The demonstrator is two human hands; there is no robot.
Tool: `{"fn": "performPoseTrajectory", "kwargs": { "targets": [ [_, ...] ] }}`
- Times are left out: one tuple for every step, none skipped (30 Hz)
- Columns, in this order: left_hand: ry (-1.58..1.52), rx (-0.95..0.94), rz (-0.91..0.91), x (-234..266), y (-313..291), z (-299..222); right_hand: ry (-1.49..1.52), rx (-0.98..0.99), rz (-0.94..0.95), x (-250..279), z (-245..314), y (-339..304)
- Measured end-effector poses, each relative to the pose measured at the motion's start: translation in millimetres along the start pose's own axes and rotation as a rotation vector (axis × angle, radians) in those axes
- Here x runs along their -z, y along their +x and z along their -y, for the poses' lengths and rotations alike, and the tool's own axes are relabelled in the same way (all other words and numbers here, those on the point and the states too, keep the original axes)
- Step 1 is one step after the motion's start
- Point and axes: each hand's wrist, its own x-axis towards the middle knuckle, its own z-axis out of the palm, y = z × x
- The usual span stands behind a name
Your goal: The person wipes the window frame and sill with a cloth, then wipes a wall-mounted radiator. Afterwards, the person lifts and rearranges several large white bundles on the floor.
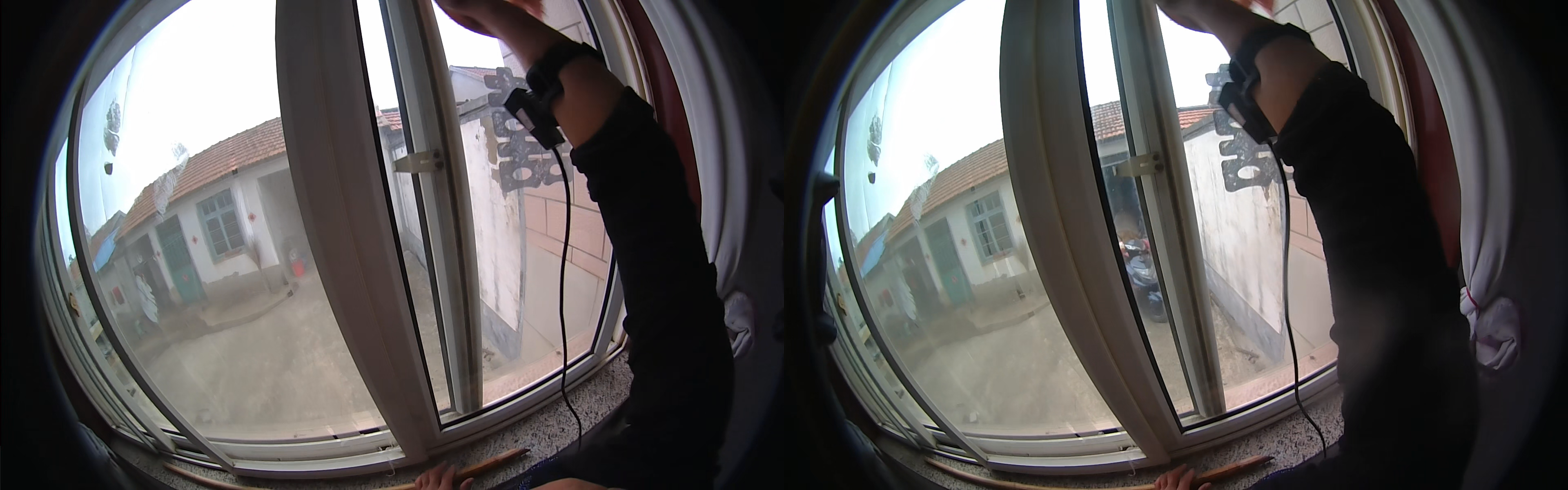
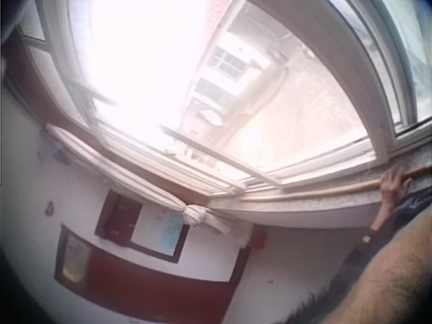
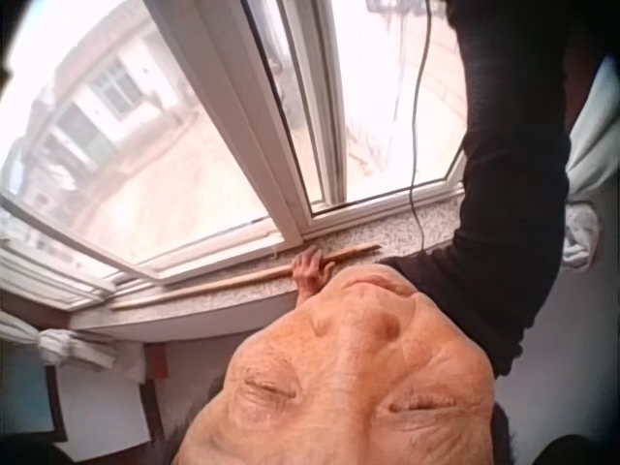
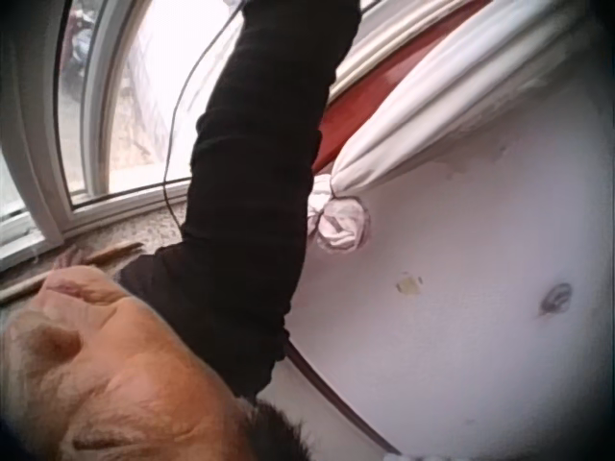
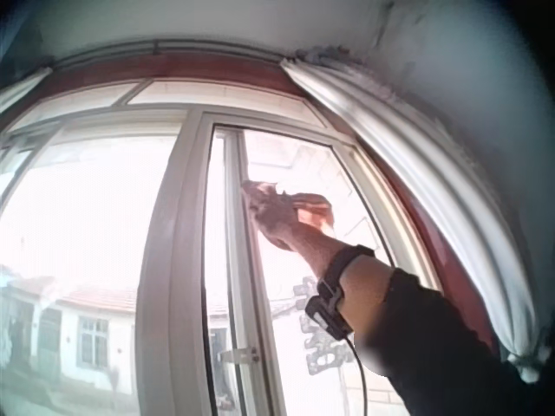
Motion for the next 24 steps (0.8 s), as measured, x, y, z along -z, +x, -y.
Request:
{"fn": "performPoseTrajectory", "kwargs": {
  "targets": [
    [-0.019, -0.019, -0.013, 1, 1, 0, 0.006, 0.069, -0.028, -2, 29, -13],
    [-0.039, -0.040, -0.021, 2, 1, 1, 0.005, 0.136, -0.051, 2, 54, -36],
    [-0.048, -0.051, -0.035, 3, 1, 1, -0.015, 0.214, -0.076, 9, 75, -68],
    [-0.057, -0.048, -0.034, 4, 1, 2, -0.041, 0.284, -0.091, 20, 94, -108],
    [-0.070, -0.038, -0.028, 5, 1, 2, -0.098, 0.351, -0.083, 31, 108, -154],
    [-0.078, -0.031, -0.025, 6, 1, 3, -0.183, 0.434, -0.040, 44, 118, -204],
    [-0.095, -0.047, -0.018, 7, 1, 3, -0.173, 0.495, 0.017, 57, 126, -257],
    [-0.107, -0.063, -0.006, 8, 1, 4, -0.211, 0.575, 0.092, 71, 134, -308],
    [-0.117, -0.075, 0.006, 9, 1, 3, -0.177, 0.624, 0.347, 83, 146, -354],
    [-0.123, -0.088, 0.024, 10, 2, 3, 0.183, 0.558, 0.784, 85, 140, -374],
    [-0.129, -0.067, 0.066, 11, 3, 2, 0.561, 0.454, 1.210, 87, 137, -395],
    [-0.124, -0.090, 0.072, 13, 4, 1, 0.816, 0.416, 1.373, 83, 132, -401],
    [-0.119, -0.110, 0.078, 14, 6, 1, 1.041, 0.385, 1.375, 79, 126, -396],
    [-0.116, -0.128, 0.086, 17, 8, -1, 1.022, 0.380, 1.288, 72, 119, -380],
    [-0.122, -0.110, 0.108, 18, 10, -1, 1.001, 0.385, 1.171, 63, 112, -354],
    [-0.087, -0.097, 0.127, 20, 11, -2, 0.898, 0.507, 0.955, 56, 105, -325],
    [-0.095, -0.096, 0.131, 21, 13, -3, 0.775, 0.532, 0.741, 51, 99, -289],
    [-0.098, -0.089, 0.136, 22, 14, -4, 0.647, 0.537, 0.517, 44, 98, -249],
    [-0.067, -0.083, 0.126, 23, 15, -5, 0.568, 0.524, 0.328, 41, 100, -214],
    [-0.065, -0.068, 0.141, 24, 16, -5, 0.508, 0.510, 0.157, 41, 106, -185],
    [-0.066, -0.075, 0.113, 23, 17, -6, 0.464, 0.503, 0.008, 40, 113, -161],
    [-0.061, -0.068, 0.110, 24, 17, -7, 0.446, 0.496, -0.134, 39, 122, -147],
    [-0.056, -0.066, 0.097, 24, 17, -7, 0.459, 0.497, -0.220, 38, 131, -144],
    [-0.056, -0.059, 0.090, 23, 18, -7, 0.493, 0.475, -0.282, 37, 141, -146]
  ]
}}
